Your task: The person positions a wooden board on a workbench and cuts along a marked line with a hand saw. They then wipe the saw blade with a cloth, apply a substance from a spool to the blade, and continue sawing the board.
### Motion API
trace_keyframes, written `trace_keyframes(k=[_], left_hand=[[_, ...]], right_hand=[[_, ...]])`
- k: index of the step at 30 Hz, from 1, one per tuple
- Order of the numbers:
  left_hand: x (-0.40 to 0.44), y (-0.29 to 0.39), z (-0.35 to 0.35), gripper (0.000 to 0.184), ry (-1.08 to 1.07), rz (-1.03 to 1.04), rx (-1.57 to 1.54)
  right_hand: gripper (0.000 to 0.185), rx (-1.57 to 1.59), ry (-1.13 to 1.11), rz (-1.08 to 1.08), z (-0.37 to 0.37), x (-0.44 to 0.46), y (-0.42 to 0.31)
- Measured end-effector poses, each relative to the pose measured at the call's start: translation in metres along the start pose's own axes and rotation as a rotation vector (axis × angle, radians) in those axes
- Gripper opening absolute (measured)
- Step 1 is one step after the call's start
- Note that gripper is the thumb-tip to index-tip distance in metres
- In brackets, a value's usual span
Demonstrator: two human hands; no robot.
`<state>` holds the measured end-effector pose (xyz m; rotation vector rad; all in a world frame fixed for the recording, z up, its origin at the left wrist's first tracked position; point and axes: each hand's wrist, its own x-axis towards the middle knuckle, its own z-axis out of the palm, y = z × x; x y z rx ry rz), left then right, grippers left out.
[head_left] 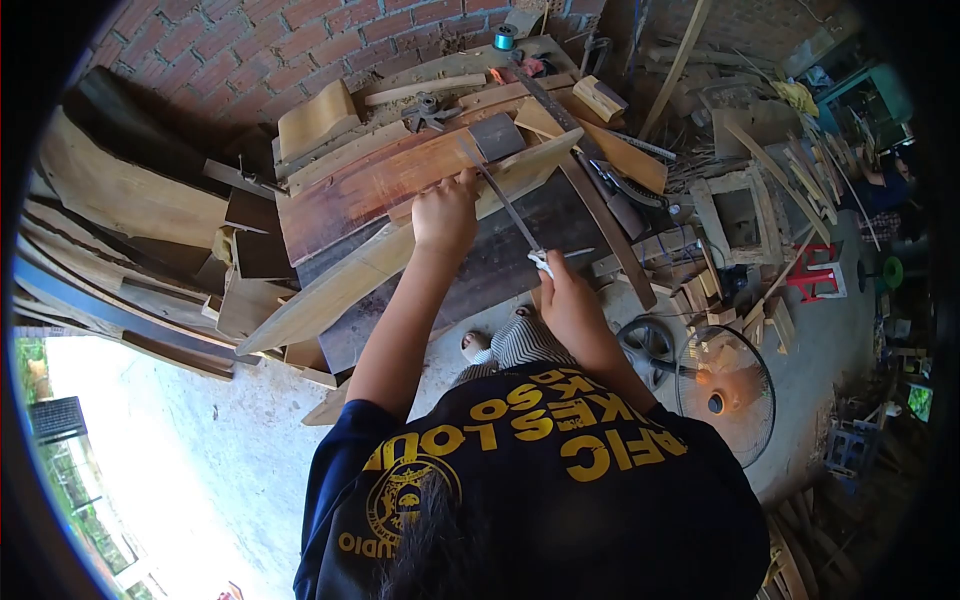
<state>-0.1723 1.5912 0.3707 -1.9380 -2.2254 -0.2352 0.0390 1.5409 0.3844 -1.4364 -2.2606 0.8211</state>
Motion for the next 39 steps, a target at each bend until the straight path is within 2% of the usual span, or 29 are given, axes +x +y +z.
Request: trace_keyframes(k=[1, 3, 9, 13, 16, 18, 19, 21, 24, 26, 29, 33, 36, 39], left_hand=[[0.001, 0.001, -0.004, 0.019, -0.001, 0.005, -0.001], [0.002, 0.005, -0.012, 0.027, -0.173, -0.057, -0.022], [0.003, 0.000, -0.009, 0.027, -0.139, -0.011, -0.023], [0.004, 0.000, -0.012, 0.032, -0.161, -0.009, -0.011], [0.002, 0.005, -0.014, 0.035, -0.235, -0.054, -0.066], [-0.015, 0.023, -0.009, 0.017, -0.064, -0.001, 0.087], [-0.022, 0.031, -0.005, 0.014, -0.044, -0.012, 0.076], [-0.032, 0.037, 0.002, 0.021, -0.042, -0.008, 0.016], [-0.033, 0.034, 0.001, 0.019, -0.017, 0.006, -0.001], [-0.021, 0.026, -0.009, 0.019, -0.056, -0.003, 0.007], [0.004, 0.010, -0.009, 0.023, -0.089, -0.011, -0.033], [0.009, 0.007, -0.008, 0.029, -0.180, -0.044, -0.025], [0.018, 0.000, -0.012, 0.031, -0.174, -0.047, -0.024], [0.035, -0.005, -0.024, 0.033, -0.289, -0.083, -0.051]], right_hand=[[0.026, 0.001, 0.003, 0.004, -0.005, -0.005, 0.002], [0.029, -0.044, -0.044, 0.037, -0.014, -0.015, 0.003], [0.031, -0.130, -0.171, 0.164, -0.020, 0.009, -0.020], [0.024, -0.128, -0.024, -0.006, 0.026, 0.079, -0.023], [0.019, -0.112, -0.037, -0.006, 0.028, 0.075, -0.018], [0.021, -0.132, -0.109, 0.025, 0.011, 0.061, -0.019], [0.024, -0.149, -0.176, 0.060, 0.003, 0.051, -0.019], [0.023, -0.140, -0.195, 0.097, 0.001, 0.038, -0.017], [0.024, -0.135, -0.191, 0.102, 0.008, 0.036, -0.013], [0.022, -0.102, -0.028, 0.067, 0.028, 0.048, -0.004], [0.021, -0.058, -0.002, 0.009, 0.039, 0.073, -0.005], [0.019, -0.124, -0.064, -0.047, 0.009, 0.071, -0.018], [0.016, -0.133, -0.129, -0.024, -0.023, 0.031, -0.022], [0.015, -0.074, -0.175, 0.064, -0.036, 0.001, -0.016]])
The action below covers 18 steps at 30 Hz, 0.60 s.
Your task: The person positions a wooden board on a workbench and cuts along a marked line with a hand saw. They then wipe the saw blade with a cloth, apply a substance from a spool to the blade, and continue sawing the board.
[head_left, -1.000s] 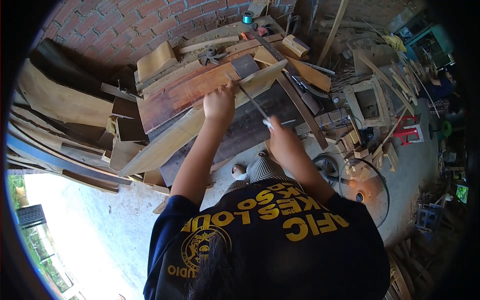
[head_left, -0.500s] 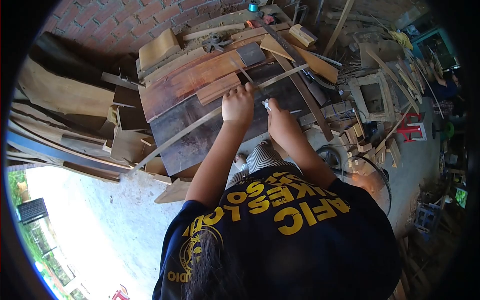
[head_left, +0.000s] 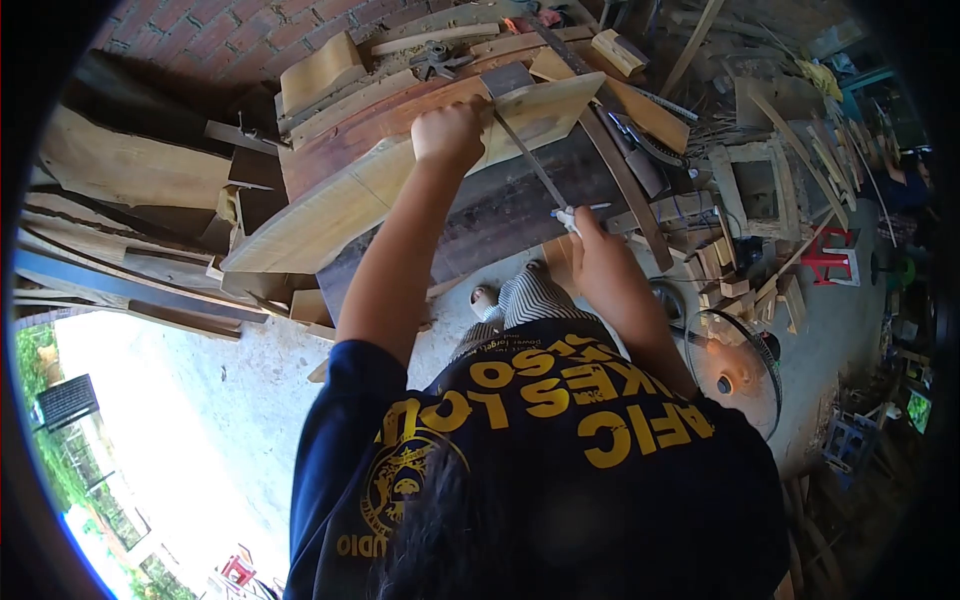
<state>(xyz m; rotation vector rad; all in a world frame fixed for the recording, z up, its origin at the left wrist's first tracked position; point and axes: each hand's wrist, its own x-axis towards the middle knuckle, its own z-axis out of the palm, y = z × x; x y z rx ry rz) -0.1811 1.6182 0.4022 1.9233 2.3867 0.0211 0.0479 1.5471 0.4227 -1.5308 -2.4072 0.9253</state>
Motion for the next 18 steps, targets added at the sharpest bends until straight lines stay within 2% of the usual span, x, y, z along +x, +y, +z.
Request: trace_keyframes(k=[3, 5, 9, 12, 16, 18], left_hand=[[0.003, -0.004, 0.005, 0.032, 0.063, 0.017, 0.001], [-0.001, -0.002, 0.002, 0.032, 0.040, 0.017, 0.001], [-0.006, 0.001, 0.013, 0.032, 0.067, 0.050, 0.025], [-0.007, 0.006, -0.002, 0.030, 0.015, -0.014, 0.046], [-0.003, 0.004, -0.002, 0.031, 0.014, -0.007, 0.029], [0.000, 0.003, 0.000, 0.030, 0.000, -0.033, 0.030]], right_hand=[[0.018, -0.001, 0.025, 0.062, 0.020, 0.002, 0.009], [0.024, 0.051, -0.012, 0.047, 0.024, 0.029, -0.001], [0.029, 0.034, 0.135, -0.058, 0.048, 0.113, -0.020], [0.031, 0.040, 0.124, -0.035, 0.048, 0.126, -0.026], [0.030, 0.048, 0.150, -0.069, 0.063, 0.130, -0.013], [0.018, 0.110, 0.277, -0.130, 0.075, 0.136, -0.007]])
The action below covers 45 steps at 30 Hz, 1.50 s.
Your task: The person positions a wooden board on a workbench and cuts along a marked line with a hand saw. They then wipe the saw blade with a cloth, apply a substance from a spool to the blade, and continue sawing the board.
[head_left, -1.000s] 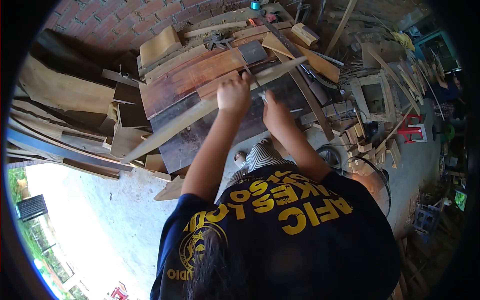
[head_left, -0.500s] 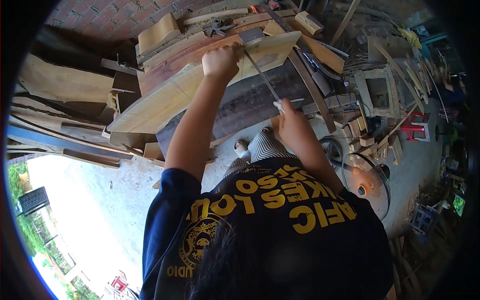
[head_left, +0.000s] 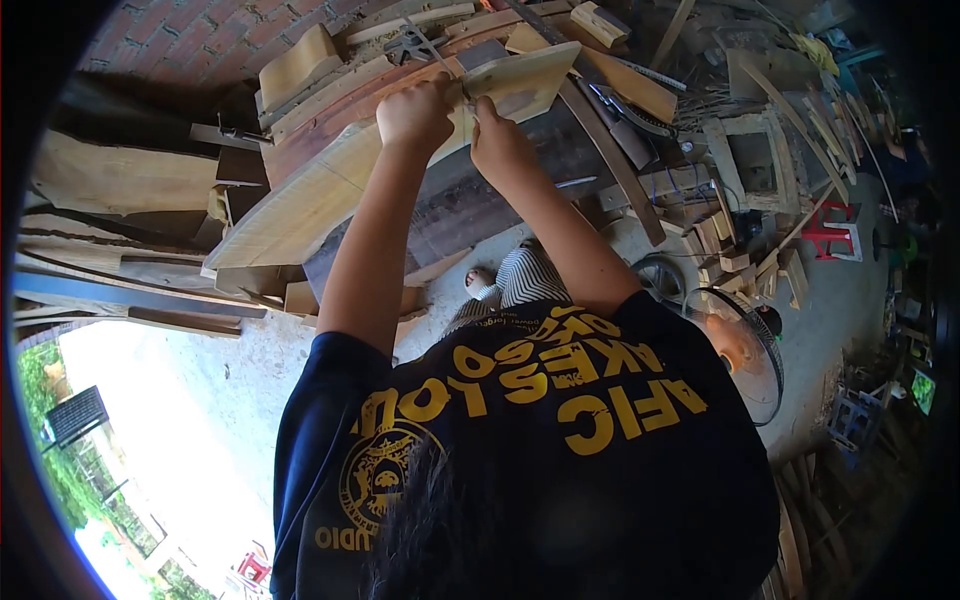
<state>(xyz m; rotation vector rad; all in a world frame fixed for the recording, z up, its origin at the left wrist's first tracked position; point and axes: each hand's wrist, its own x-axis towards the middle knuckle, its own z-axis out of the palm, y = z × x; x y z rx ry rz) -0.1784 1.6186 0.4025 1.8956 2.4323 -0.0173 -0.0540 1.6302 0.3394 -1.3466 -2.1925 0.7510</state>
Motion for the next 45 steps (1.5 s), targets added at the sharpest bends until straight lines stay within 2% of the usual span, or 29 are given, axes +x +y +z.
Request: trace_keyframes(k=[5, 10, 12, 18, 27, 33, 35, 42, 45], left_hand=[[0.004, -0.006, 0.004, 0.029, 0.075, 0.043, 0.007], [0.008, -0.007, 0.008, 0.029, 0.051, 0.032, 0.007], [0.006, -0.007, 0.009, 0.031, 0.040, 0.017, -0.010], [0.001, -0.002, 0.011, 0.032, 0.086, 0.023, 0.026], [0.006, -0.006, 0.010, 0.030, 0.083, 0.025, 0.011], [0.022, -0.015, 0.008, 0.033, 0.066, -0.003, -0.020], [0.026, -0.017, 0.007, 0.029, 0.072, 0.003, -0.028], [0.027, -0.019, 0.007, 0.032, 0.072, 0.014, -0.005], [0.032, -0.025, 0.012, 0.037, 0.057, 0.051, -0.003]], right_hand=[[0.017, 0.016, 0.010, -0.013, 0.003, 0.004, 0.000], [0.019, 0.024, 0.002, -0.015, 0.002, 0.007, -0.003], [0.026, -0.054, -0.125, 0.093, -0.007, 0.008, -0.011], [0.027, -0.148, -0.248, 0.132, -0.032, 0.008, -0.029], [0.029, -0.169, -0.255, 0.114, -0.036, 0.001, -0.025], [0.022, -0.141, -0.199, 0.059, -0.072, -0.072, -0.012], [0.021, -0.147, -0.279, 0.170, -0.085, -0.095, -0.009], [0.018, -0.120, -0.286, 0.206, -0.089, -0.095, -0.017], [0.019, -0.148, -0.222, 0.228, -0.090, -0.082, -0.007]])
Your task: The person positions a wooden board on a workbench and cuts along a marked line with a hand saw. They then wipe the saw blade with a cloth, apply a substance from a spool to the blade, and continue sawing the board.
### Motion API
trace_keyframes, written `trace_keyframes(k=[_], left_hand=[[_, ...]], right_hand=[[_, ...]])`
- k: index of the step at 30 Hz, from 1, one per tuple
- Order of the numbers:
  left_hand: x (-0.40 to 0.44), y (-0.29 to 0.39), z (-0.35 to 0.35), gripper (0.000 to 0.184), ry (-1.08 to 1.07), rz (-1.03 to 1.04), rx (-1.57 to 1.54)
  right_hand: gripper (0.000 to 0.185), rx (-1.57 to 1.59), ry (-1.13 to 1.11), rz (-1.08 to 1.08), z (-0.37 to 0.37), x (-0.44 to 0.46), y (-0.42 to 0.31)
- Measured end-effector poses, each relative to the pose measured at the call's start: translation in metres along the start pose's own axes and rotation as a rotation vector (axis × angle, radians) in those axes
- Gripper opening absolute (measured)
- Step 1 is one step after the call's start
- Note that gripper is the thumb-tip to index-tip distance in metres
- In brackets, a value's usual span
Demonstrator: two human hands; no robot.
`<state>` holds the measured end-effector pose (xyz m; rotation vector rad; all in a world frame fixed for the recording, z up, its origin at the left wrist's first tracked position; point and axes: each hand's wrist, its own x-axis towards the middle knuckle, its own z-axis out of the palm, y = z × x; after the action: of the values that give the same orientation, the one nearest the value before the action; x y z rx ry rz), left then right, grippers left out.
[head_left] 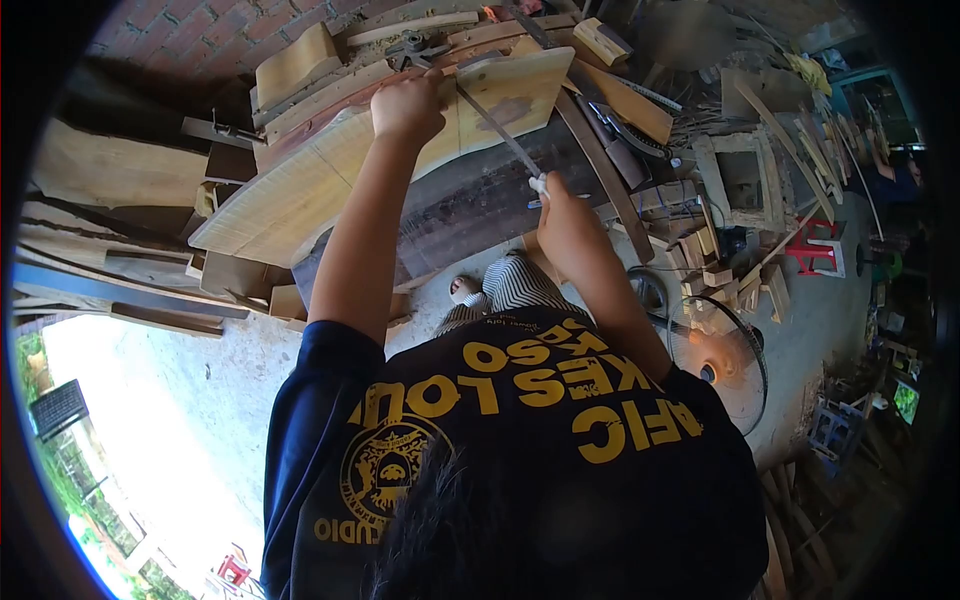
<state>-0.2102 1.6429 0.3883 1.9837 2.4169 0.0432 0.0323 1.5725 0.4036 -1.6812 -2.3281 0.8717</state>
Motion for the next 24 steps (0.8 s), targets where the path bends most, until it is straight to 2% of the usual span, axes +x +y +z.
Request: trace_keyframes(k=[3, 9, 14, 24], left_hand=[[0.005, 0.000, 0.001, 0.035, 0.004, -0.010, -0.030], [-0.010, 0.008, -0.006, 0.032, -0.018, -0.017, -0.045], [-0.043, 0.025, 0.007, 0.024, 0.122, 0.047, -0.041], [-0.046, 0.025, 0.006, 0.023, 0.173, 0.029, -0.087]], right_hand=[[0.020, -0.022, -0.004, 0.006, -0.009, 0.008, 0.003], [0.021, -0.009, -0.169, 0.015, -0.007, 0.024, -0.029], [0.027, -0.017, -0.047, -0.037, 0.028, 0.096, -0.059], [0.029, -0.048, -0.032, -0.098, 0.035, 0.099, -0.054]])
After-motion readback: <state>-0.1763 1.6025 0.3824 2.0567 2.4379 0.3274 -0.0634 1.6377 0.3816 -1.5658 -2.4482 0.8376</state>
